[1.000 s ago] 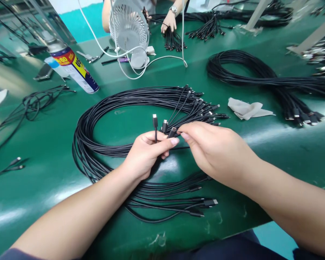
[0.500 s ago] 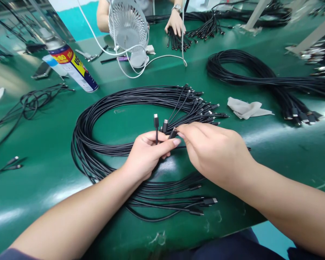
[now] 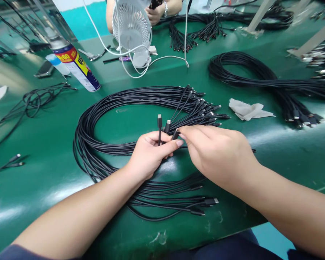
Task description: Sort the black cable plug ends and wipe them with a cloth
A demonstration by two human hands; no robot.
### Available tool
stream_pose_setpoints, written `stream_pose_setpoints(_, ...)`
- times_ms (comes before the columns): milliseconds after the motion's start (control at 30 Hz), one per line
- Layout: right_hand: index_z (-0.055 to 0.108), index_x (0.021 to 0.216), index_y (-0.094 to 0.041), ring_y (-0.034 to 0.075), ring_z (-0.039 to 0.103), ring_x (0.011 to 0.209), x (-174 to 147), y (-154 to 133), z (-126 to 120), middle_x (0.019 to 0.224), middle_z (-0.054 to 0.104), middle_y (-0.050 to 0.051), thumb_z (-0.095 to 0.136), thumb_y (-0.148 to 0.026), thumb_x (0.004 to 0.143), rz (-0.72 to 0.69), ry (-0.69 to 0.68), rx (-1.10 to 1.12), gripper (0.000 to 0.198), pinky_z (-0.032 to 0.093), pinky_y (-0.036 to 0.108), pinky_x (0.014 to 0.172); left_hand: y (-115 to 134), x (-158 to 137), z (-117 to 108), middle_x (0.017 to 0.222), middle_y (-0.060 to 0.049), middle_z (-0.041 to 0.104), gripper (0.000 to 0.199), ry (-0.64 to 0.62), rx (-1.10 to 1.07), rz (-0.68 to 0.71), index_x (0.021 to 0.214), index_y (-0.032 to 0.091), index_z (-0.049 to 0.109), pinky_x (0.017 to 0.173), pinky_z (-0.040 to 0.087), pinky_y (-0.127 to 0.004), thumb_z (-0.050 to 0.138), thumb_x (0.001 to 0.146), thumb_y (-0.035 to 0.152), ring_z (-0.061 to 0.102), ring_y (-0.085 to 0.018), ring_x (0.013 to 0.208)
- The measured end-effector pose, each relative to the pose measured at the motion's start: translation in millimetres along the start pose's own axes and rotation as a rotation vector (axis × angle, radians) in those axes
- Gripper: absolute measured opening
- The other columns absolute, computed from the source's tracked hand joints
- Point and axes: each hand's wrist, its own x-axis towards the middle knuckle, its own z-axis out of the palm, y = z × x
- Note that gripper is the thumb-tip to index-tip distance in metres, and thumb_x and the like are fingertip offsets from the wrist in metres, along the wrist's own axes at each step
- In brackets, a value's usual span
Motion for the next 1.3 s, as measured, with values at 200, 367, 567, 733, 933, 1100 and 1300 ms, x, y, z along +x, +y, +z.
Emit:
stream_pose_setpoints(200, 0.072, 0.093, -0.009, 0.015, 0.066, 0.059, -0.4, 1.8, -1.7, 0.079, 0.075, 0.007, 0.05, -0.007, 0.085, 0.008, 0.006, 0.037, 0.024, 0.044, 0.028, 0.049, -1.0, 0.5, -1.7, 0.05, 0.006, 0.057, 0.024, -0.012, 0.014, 0.009, 0.06, 0.013, 0.06, 0.044, 0.037, -0.016, 0.084, 0.059, 0.018, 0.049, -0.003, 0.044)
stream_pose_setpoints(367, 0.072, 0.094, -0.01, 0.015, 0.067, 0.06, -0.8, 2.4, -3.7, 0.08, 0.075, 0.007, 0.048, -0.007, 0.085, 0.002, 0.002, 0.032, 0.026, 0.046, 0.027, 0.051, 0.7, 0.1, -0.7, 0.05, 0.006, 0.057, 0.027, -0.007, 0.023, -0.019, 0.059, 0.014, 0.06, 0.045, 0.038, -0.017, 0.086, 0.053, 0.017, 0.049, -0.004, 0.044)
stream_pose_setpoints(567, 0.072, 0.097, -0.012, 0.014, 0.068, 0.062, -0.8, 2.8, -5.5, 0.085, 0.076, 0.006, 0.048, -0.008, 0.086, 0.002, -0.026, 0.019, 0.027, 0.048, 0.026, 0.053, 1.9, 0.4, 1.3, 0.05, 0.006, 0.057, 0.03, 0.009, 0.041, -0.025, 0.058, 0.014, 0.059, 0.045, 0.038, -0.018, 0.088, 0.05, 0.02, 0.048, -0.004, 0.044)
stream_pose_setpoints(733, 0.073, 0.1, -0.01, 0.017, 0.07, 0.066, -1.4, 4.2, -6.5, 0.089, 0.076, 0.007, 0.05, -0.007, 0.085, -0.004, -0.027, 0.031, 0.028, 0.051, 0.028, 0.056, 1.6, 0.6, 0.9, 0.049, 0.006, 0.056, 0.029, -0.001, 0.019, -0.03, 0.058, 0.014, 0.059, 0.044, 0.037, -0.017, 0.087, 0.051, 0.016, 0.048, -0.004, 0.043)
stream_pose_setpoints(933, 0.073, 0.105, -0.01, 0.018, 0.071, 0.069, -3.3, 5.6, -7.6, 0.092, 0.076, 0.007, 0.051, -0.007, 0.084, 0.0, -0.05, 0.025, 0.03, 0.051, 0.028, 0.056, 0.8, 0.0, -0.2, 0.05, 0.006, 0.056, 0.03, -0.004, 0.048, -0.034, 0.059, 0.014, 0.058, 0.045, 0.036, -0.017, 0.087, 0.054, 0.02, 0.048, -0.004, 0.044)
stream_pose_setpoints(1100, 0.072, 0.105, -0.011, 0.017, 0.07, 0.069, -2.8, 6.7, -7.8, 0.091, 0.076, 0.007, 0.051, -0.007, 0.085, -0.001, -0.063, 0.024, 0.03, 0.051, 0.028, 0.058, 0.8, 0.2, 0.1, 0.049, 0.006, 0.055, 0.031, -0.002, 0.074, -0.027, 0.059, 0.014, 0.058, 0.044, 0.036, -0.018, 0.087, 0.054, 0.024, 0.048, -0.004, 0.043)
stream_pose_setpoints(1300, 0.071, 0.109, -0.011, 0.018, 0.071, 0.071, -3.5, 7.6, -7.7, 0.092, 0.076, 0.006, 0.052, -0.008, 0.086, -0.007, -0.076, -0.001, 0.03, 0.05, 0.028, 0.056, 0.6, 0.7, -0.1, 0.048, 0.006, 0.055, 0.031, 0.001, 0.084, -0.03, 0.059, 0.014, 0.058, 0.044, 0.035, -0.018, 0.087, 0.055, 0.025, 0.047, -0.004, 0.043)
